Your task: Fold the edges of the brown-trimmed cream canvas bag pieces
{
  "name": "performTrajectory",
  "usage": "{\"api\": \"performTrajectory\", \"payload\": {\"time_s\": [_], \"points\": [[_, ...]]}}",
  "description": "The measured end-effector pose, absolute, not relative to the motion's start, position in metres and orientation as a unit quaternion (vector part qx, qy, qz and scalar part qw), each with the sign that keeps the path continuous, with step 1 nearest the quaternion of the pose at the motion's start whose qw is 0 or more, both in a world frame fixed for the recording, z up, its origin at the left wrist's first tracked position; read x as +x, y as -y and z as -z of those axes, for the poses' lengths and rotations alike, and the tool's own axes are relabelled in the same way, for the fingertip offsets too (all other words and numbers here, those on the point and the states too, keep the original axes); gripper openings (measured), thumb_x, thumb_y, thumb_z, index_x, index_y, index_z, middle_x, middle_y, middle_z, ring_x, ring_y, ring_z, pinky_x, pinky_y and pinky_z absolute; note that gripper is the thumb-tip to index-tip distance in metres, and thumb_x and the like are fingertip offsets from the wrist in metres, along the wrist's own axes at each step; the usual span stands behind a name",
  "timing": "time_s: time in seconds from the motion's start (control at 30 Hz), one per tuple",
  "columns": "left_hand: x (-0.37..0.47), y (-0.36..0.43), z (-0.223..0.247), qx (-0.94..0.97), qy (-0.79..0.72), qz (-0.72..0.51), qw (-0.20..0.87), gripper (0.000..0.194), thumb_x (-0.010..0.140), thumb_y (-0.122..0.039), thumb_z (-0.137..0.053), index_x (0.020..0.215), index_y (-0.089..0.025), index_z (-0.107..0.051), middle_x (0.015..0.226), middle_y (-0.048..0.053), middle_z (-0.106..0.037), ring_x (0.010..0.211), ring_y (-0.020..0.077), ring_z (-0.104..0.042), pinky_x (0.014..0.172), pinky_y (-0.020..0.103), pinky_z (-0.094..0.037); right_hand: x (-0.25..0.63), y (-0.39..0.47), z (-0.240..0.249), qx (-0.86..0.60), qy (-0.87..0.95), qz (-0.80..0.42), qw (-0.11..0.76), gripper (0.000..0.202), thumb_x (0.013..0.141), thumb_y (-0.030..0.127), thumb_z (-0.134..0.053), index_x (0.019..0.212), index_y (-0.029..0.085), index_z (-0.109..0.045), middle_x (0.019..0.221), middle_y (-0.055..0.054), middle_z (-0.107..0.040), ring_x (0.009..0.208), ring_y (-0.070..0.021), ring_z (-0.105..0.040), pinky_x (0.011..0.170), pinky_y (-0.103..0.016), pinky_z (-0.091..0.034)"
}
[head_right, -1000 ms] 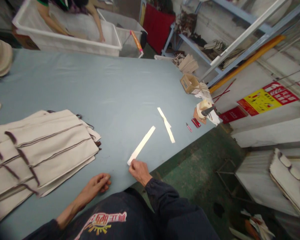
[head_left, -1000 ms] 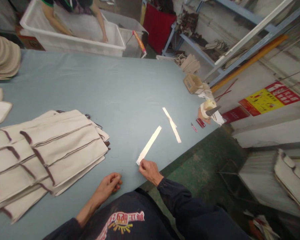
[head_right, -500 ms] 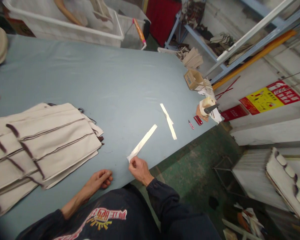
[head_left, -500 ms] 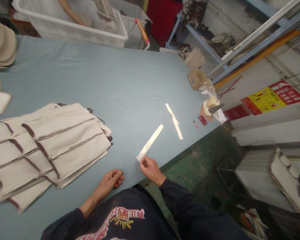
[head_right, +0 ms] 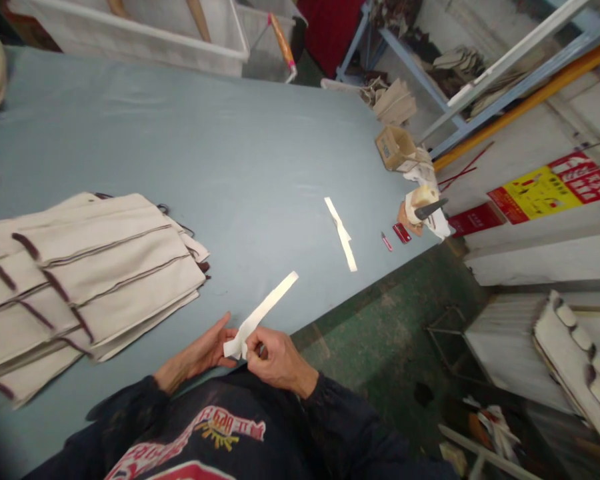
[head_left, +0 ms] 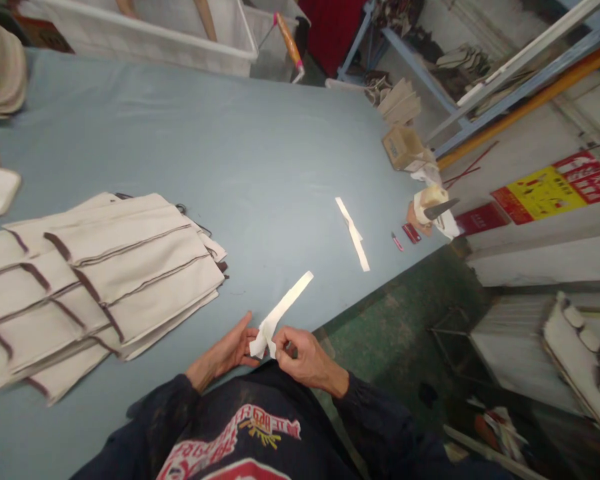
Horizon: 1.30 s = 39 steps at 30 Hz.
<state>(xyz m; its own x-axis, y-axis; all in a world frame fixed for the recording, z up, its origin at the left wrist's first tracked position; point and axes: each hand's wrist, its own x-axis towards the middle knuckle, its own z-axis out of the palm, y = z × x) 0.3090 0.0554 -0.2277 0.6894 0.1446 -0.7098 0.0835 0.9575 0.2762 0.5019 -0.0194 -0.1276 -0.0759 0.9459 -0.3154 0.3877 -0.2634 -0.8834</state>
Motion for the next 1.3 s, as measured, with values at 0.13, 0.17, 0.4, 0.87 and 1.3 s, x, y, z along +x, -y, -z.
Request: {"api": "performTrajectory", "payload": {"time_s": [0.13,0.17,0.4,0.87,1.3], "points": [[0.320,-0.048,0.225,0.124,-0.371,-0.029,0.920,0.050,0.089,-0.062,-0.070,0.092,-0.012,-0.071,0.085,0.012,-0.076,0.071,0.0199,-0.072,0.063,0.028,-0.062,0.501,0.029,0.140,-0.625,0.502,-0.535,0.269,0.008,0.078,0.013,-0.062,0.075,0.019,-0.058,0.067,0.006,-0.055,0.060,-0.0093,-0.047,0.059,-0.020,-0.037],[0.322,-0.046,0.225,0.123,-0.374,-0.043,0.918,0.045,0.089,-0.057,-0.073,0.093,-0.012,-0.071,0.085,0.011,-0.076,0.071,0.0192,-0.072,0.065,0.028,-0.063,0.502,0.032,0.144,-0.626,0.488,-0.546,0.268,0.008,0.079,0.014,-0.063,0.075,0.019,-0.058,0.067,0.006,-0.055,0.059,-0.0091,-0.047,0.058,-0.020,-0.036],[0.331,-0.047,0.201,0.165,-0.394,-0.123,0.896,0.037,0.084,-0.046,-0.081,0.099,-0.013,-0.072,0.086,0.007,-0.073,0.074,0.0177,-0.070,0.067,0.027,-0.064,0.511,0.036,0.155,-0.609,0.397,-0.618,0.298,0.013,0.087,0.030,-0.062,0.082,0.019,-0.055,0.071,0.003,-0.059,0.063,-0.0112,-0.054,0.062,-0.022,-0.045],[0.308,-0.046,0.156,0.367,-0.452,-0.221,0.782,0.061,0.080,-0.072,-0.071,0.105,-0.017,-0.075,0.113,0.011,-0.073,0.109,0.0302,-0.063,0.086,0.035,-0.056,0.497,-0.010,0.133,-0.550,0.427,-0.630,0.345,0.015,0.083,0.031,-0.062,0.079,0.021,-0.052,0.071,0.004,-0.052,0.065,-0.0114,-0.047,0.063,-0.024,-0.039],[0.306,-0.046,0.160,0.363,-0.537,-0.331,0.686,0.048,0.075,-0.064,-0.076,0.074,-0.017,-0.067,0.067,0.001,-0.066,0.064,0.0159,-0.060,0.063,0.025,-0.051,0.482,-0.031,0.129,-0.487,0.454,-0.670,0.329,0.014,0.080,0.030,-0.066,0.078,0.019,-0.057,0.069,0.004,-0.053,0.061,-0.0112,-0.045,0.059,-0.024,-0.036]]}}
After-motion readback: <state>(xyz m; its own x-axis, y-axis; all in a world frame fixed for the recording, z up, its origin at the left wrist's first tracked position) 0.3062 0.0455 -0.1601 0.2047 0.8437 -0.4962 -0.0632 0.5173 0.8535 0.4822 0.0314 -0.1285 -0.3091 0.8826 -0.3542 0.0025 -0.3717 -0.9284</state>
